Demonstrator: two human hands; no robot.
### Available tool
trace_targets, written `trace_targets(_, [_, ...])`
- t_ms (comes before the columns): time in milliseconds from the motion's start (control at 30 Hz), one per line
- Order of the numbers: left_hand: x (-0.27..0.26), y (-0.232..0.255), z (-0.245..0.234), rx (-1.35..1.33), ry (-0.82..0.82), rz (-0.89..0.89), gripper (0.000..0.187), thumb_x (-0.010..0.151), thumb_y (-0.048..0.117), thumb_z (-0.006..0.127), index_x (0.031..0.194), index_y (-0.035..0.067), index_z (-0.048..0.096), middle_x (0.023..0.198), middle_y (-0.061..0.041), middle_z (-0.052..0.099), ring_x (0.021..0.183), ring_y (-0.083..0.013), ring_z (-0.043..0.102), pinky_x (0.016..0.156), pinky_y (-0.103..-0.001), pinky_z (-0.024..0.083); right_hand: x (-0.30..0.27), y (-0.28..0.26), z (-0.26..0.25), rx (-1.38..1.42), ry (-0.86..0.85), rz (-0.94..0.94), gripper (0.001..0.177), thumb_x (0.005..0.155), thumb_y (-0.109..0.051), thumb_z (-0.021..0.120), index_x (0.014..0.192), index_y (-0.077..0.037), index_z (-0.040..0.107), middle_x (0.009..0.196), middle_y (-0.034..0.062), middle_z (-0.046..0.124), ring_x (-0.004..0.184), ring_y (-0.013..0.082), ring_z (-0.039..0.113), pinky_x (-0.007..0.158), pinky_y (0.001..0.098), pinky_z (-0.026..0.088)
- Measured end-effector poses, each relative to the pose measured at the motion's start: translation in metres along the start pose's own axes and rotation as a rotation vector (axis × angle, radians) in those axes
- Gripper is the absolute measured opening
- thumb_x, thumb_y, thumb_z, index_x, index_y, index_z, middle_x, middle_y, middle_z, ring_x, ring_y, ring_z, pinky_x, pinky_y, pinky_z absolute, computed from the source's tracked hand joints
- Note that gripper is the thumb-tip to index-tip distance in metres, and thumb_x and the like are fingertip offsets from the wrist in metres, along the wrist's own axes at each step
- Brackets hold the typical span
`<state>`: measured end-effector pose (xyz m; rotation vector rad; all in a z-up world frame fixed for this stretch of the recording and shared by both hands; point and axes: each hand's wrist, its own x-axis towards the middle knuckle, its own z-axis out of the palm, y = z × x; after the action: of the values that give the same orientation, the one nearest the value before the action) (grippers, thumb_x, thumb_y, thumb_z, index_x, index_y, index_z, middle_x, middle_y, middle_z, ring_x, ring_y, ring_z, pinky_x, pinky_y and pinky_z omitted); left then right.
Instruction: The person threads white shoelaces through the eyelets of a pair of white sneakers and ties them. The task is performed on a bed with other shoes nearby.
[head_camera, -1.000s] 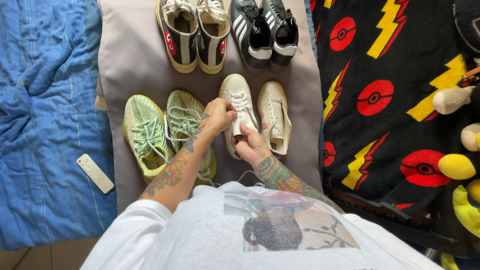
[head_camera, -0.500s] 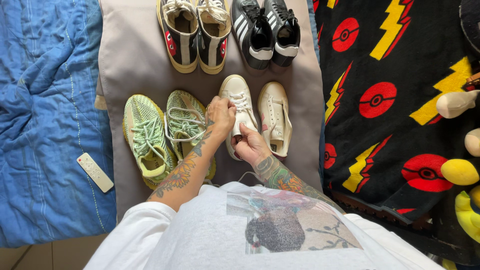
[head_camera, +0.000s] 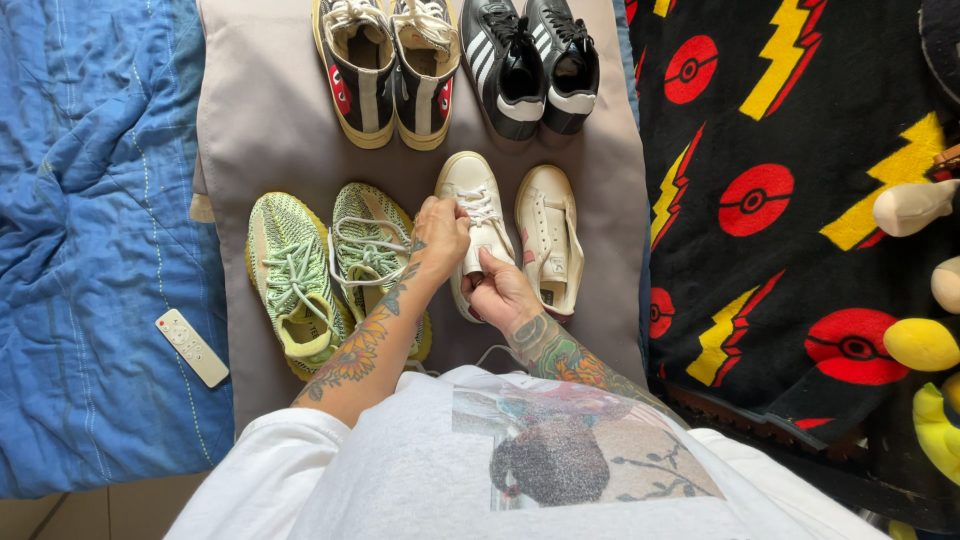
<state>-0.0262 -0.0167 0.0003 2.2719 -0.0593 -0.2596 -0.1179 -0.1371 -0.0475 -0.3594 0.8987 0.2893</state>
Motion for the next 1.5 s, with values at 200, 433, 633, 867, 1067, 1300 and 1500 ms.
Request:
trace_targets(200, [-0.001, 0.007, -0.007, -0.066, -0.025, -0.122, 0.014, 0.08, 0.025, 0.078, 0.088, 0.013, 0.079, 0.102, -0.013, 0.072, 0.101, -0.0332, 0.067, 0.09, -0.047, 0.048, 0.001, 0.0, 0.002, -0.002, 0.011, -0.031, 0.028, 0.098, -0.015, 0.063, 0.126, -0.016, 0.062, 0.111, 0.0, 0.068, 0.091, 0.0146, 0.058, 0.082, 0.0355, 0.043])
trace_targets(433, [0.009, 0.004, -0.015, 0.184, -0.09, 0.222, 0.009, 0.088, 0.017, 0.07, 0.088, 0.015, 0.079, 0.095, -0.012, 0.073, 0.099, -0.0321, 0.07, 0.089, -0.043, 0.051, 0.0, -0.001, 0.003, -0.029, 0.045, -0.029, 0.027, 0.098, -0.014, 0.063, 0.125, -0.013, 0.06, 0.11, 0.0025, 0.067, 0.093, 0.0166, 0.059, 0.084, 0.0377, 0.044])
trace_targets(633, [0.009, 0.017, -0.014, 0.086, -0.077, 0.176, 0.015, 0.086, 0.015, 0.07, 0.101, 0.011, 0.068, 0.09, -0.012, 0.076, 0.093, -0.0334, 0.072, 0.087, -0.046, 0.051, 0.001, 0.001, 0.004, -0.033, 0.016, -0.052, 0.028, 0.099, -0.015, 0.064, 0.127, -0.012, 0.06, 0.112, 0.0029, 0.065, 0.092, 0.017, 0.058, 0.084, 0.0382, 0.046])
trace_targets(867, [0.011, 0.029, -0.041, 0.224, -0.242, 0.174, 0.036, 0.092, 0.006, 0.064, 0.125, 0.011, 0.05, 0.096, -0.017, 0.074, 0.096, -0.0413, 0.07, 0.081, -0.052, 0.053, 0.005, 0.005, 0.001, -0.053, 0.004, -0.054, 0.029, 0.098, -0.015, 0.065, 0.125, -0.012, 0.059, 0.11, 0.0034, 0.065, 0.091, 0.0175, 0.057, 0.084, 0.0385, 0.047])
trace_targets(1067, [0.024, 0.033, -0.039, 0.256, -0.318, 0.2, 0.037, 0.085, 0.008, 0.067, 0.119, 0.012, 0.052, 0.097, -0.018, 0.073, 0.094, -0.0413, 0.07, 0.08, -0.05, 0.054, 0.012, 0.005, -0.001, -0.089, 0.008, -0.072, 0.028, 0.097, -0.015, 0.066, 0.124, -0.013, 0.059, 0.106, 0.0029, 0.063, 0.088, 0.0172, 0.054, 0.081, 0.0393, 0.047])
trace_targets(1300, [0.015, 0.014, -0.018, 0.109, -0.139, 0.158, 0.017, 0.087, 0.016, 0.072, 0.102, 0.014, 0.065, 0.091, -0.013, 0.075, 0.09, -0.0369, 0.072, 0.08, -0.047, 0.054, 0.011, 0.005, 0.005, -0.073, 0.012, -0.102, 0.03, 0.096, -0.013, 0.065, 0.126, -0.012, 0.059, 0.109, 0.0039, 0.065, 0.088, 0.0172, 0.057, 0.083, 0.0394, 0.049])
trace_targets(1500, [0.007, 0.016, -0.018, 0.222, -0.067, 0.39, 0.015, 0.082, 0.012, 0.072, 0.096, 0.016, 0.068, 0.1, -0.011, 0.07, 0.09, -0.0351, 0.071, 0.076, -0.045, 0.056, 0.005, 0.005, 0.009, -0.074, -0.008, -0.092, 0.024, 0.097, -0.016, 0.067, 0.122, -0.015, 0.064, 0.103, 0.0015, 0.064, 0.086, 0.0154, 0.055, 0.082, 0.0367, 0.05])
